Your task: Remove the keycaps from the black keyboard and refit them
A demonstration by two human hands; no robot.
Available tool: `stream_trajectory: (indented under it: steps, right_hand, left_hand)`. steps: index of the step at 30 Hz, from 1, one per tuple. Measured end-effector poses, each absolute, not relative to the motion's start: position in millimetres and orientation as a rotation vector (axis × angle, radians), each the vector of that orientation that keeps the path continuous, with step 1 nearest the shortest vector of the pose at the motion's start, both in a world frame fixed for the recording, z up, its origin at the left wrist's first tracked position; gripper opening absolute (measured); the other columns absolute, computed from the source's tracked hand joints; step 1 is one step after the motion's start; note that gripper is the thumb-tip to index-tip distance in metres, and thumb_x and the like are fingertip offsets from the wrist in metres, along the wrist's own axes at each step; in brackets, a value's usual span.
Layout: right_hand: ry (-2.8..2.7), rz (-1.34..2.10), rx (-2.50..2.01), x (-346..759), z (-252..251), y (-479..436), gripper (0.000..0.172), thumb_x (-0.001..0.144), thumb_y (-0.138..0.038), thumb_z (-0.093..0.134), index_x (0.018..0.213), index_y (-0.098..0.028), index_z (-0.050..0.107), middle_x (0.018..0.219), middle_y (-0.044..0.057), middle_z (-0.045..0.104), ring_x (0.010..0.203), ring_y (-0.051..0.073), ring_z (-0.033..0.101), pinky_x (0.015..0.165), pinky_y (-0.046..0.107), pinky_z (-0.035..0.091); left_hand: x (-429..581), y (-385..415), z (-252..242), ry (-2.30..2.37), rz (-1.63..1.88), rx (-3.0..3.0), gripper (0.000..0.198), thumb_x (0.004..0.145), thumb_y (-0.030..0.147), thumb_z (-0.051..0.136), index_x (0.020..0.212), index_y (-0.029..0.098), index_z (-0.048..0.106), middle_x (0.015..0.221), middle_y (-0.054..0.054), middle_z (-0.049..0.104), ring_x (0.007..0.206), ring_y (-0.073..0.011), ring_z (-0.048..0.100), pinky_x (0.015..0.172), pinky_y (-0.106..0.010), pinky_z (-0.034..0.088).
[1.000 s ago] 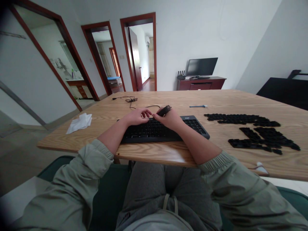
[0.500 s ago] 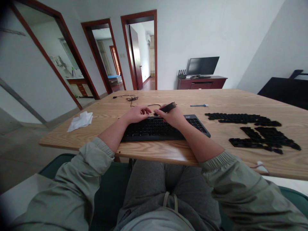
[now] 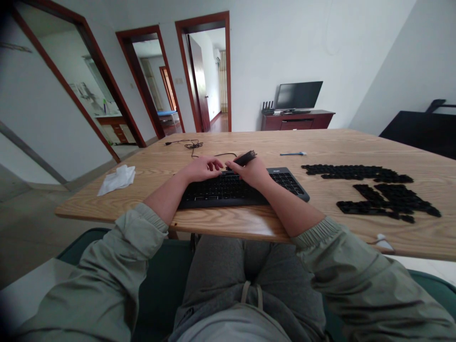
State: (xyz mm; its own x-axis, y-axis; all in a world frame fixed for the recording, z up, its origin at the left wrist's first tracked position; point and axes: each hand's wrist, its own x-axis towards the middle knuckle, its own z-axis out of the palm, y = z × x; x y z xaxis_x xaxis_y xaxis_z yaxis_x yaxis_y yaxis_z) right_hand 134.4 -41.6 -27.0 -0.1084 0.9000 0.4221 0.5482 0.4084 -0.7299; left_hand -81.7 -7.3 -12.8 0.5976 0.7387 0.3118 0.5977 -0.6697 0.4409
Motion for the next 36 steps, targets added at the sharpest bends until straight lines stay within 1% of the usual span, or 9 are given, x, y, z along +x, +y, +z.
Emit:
stream_trajectory:
  steps: [3,6,10,15,19,22,25,29,36]
  right_hand:
    - [-1.759,0.517,-1.299,135,-26,-41,0.043,0.081,-0.057,0.064,0.082,-0.015,0.072,0.067,0.006,0.069,0.049,0.013,0.054,0.048,0.025,0.04]
    - [-1.731,0.509,-1.328,134,-24,-39,0.048,0.082,-0.059,0.061,0.077,-0.013,0.072,0.067,0.008,0.07,0.05,0.013,0.054,0.049,0.026,0.04]
    - [-1.746,0.473,-1.282,131,-22,-36,0.05,0.083,-0.06,0.058,0.072,-0.013,0.07,0.065,0.007,0.068,0.055,0.014,0.055,0.051,0.025,0.039]
    - [-1.806,0.464,-1.245,131,-23,-34,0.047,0.086,-0.058,0.054,0.073,-0.015,0.068,0.07,0.007,0.069,0.06,0.015,0.056,0.057,0.026,0.041]
    - [-1.853,0.463,-1.205,132,-23,-39,0.04,0.086,-0.052,0.057,0.07,-0.016,0.065,0.069,0.006,0.067,0.064,0.016,0.056,0.062,0.028,0.043]
    - [-1.852,0.441,-1.198,131,-20,-45,0.031,0.082,-0.047,0.062,0.073,-0.017,0.064,0.07,0.005,0.066,0.066,0.017,0.056,0.063,0.029,0.044]
    - [-1.833,0.493,-1.251,133,-18,-47,0.027,0.08,-0.044,0.065,0.083,-0.018,0.065,0.07,0.003,0.065,0.061,0.015,0.055,0.059,0.028,0.044]
    - [-1.923,0.588,-1.281,142,-16,-46,0.027,0.081,-0.045,0.066,0.091,-0.02,0.065,0.067,0.0,0.062,0.05,0.012,0.05,0.049,0.025,0.039]
    - [-2.053,0.58,-1.2,148,-9,-48,0.029,0.081,-0.046,0.067,0.093,-0.02,0.067,0.079,0.002,0.066,0.052,0.011,0.052,0.046,0.025,0.041]
  left_hand:
    - [-82,-6,-13,1.08,0.659,2.533,0.023,0.081,0.031,0.066,0.096,0.015,0.071,0.085,-0.004,0.071,0.071,-0.0132,0.059,0.065,-0.025,0.046]
    - [-82,-6,-11,1.095,0.642,2.565,0.017,0.081,0.027,0.065,0.092,0.017,0.073,0.082,-0.003,0.07,0.072,-0.0135,0.059,0.068,-0.026,0.046]
    - [-82,-5,-10,1.082,0.628,2.629,0.018,0.083,0.027,0.065,0.094,0.018,0.076,0.088,-0.004,0.069,0.075,-0.0139,0.059,0.071,-0.026,0.046]
    - [-82,-4,-12,1.02,0.627,2.642,0.02,0.085,0.029,0.064,0.097,0.019,0.077,0.101,-0.006,0.066,0.081,-0.0141,0.06,0.078,-0.027,0.048]
    - [-80,-4,-14,0.975,0.604,2.673,0.018,0.086,0.027,0.063,0.094,0.019,0.077,0.102,-0.006,0.064,0.088,-0.0146,0.061,0.085,-0.028,0.048]
    - [-79,-5,-15,0.942,0.574,2.716,0.016,0.086,0.023,0.061,0.091,0.019,0.076,0.101,-0.005,0.064,0.089,-0.0146,0.06,0.087,-0.028,0.048]
    - [-79,-5,-15,0.93,0.571,2.743,0.015,0.086,0.022,0.061,0.088,0.02,0.076,0.1,-0.004,0.064,0.089,-0.0147,0.06,0.087,-0.028,0.047]
    - [-79,-6,-15,0.917,0.585,2.757,0.014,0.085,0.022,0.063,0.088,0.02,0.076,0.1,-0.004,0.064,0.09,-0.015,0.061,0.087,-0.028,0.047]
    - [-76,-12,-12,0.942,0.571,2.78,0.01,0.084,0.024,0.063,0.084,0.019,0.071,0.098,-0.003,0.064,0.09,-0.0155,0.06,0.085,-0.028,0.046]
